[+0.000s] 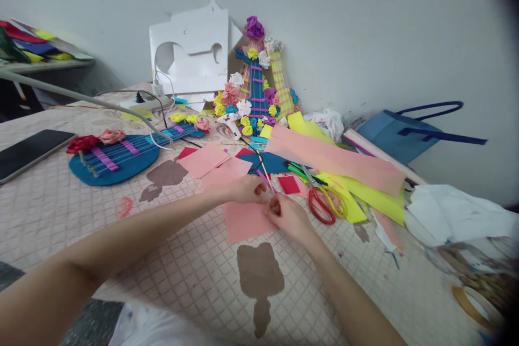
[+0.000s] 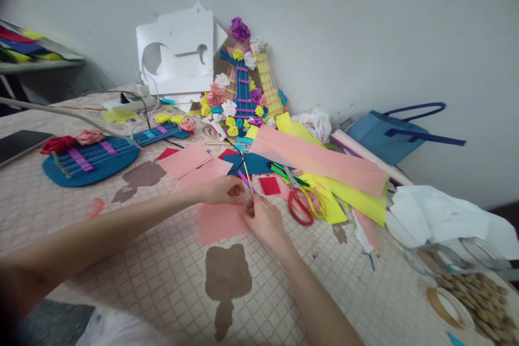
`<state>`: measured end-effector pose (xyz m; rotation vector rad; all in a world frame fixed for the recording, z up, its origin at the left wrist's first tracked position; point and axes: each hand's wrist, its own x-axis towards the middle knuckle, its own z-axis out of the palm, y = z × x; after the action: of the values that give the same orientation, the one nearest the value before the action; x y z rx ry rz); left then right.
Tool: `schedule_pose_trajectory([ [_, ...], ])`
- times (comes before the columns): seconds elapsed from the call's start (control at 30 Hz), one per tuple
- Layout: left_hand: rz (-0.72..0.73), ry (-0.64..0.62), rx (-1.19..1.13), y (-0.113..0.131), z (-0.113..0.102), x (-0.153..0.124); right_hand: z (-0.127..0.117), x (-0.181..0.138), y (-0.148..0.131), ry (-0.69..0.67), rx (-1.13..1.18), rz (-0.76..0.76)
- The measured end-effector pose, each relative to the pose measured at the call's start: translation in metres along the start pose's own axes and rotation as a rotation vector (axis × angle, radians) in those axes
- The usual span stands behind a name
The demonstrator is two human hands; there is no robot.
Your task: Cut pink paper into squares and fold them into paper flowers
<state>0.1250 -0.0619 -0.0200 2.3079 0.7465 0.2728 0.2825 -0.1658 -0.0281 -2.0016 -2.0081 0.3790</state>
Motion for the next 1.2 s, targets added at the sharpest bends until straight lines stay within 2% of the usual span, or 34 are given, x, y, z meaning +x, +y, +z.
schedule_pose_trajectory([
  [0.2,0.011,-0.032,-0.078,0.001,0.007,0.019,0.0,0.001,0.004,0.017,0.124,-0.025],
  [0.6,0.009,0.006,-0.355,-0.008,0.0,0.008,0.003,0.007,0.006,0.042,0.466,-0.097],
  [0.73,-0.043,0.068,-0.374,-0.008,-0.009,0.003,0.006,0.009,0.011,0.022,0.543,-0.094],
  [0.83,-0.063,0.065,-0.367,-0.007,-0.013,-0.002,0.007,0.009,0.011,0.017,0.589,-0.095],
  [1.03,-0.12,0.115,-0.367,-0.004,-0.009,-0.005,0.009,0.009,0.012,-0.001,0.664,-0.07],
  [1.2,-0.174,0.147,-0.413,-0.012,-0.011,-0.01,0.007,0.01,0.016,0.011,0.73,-0.043],
])
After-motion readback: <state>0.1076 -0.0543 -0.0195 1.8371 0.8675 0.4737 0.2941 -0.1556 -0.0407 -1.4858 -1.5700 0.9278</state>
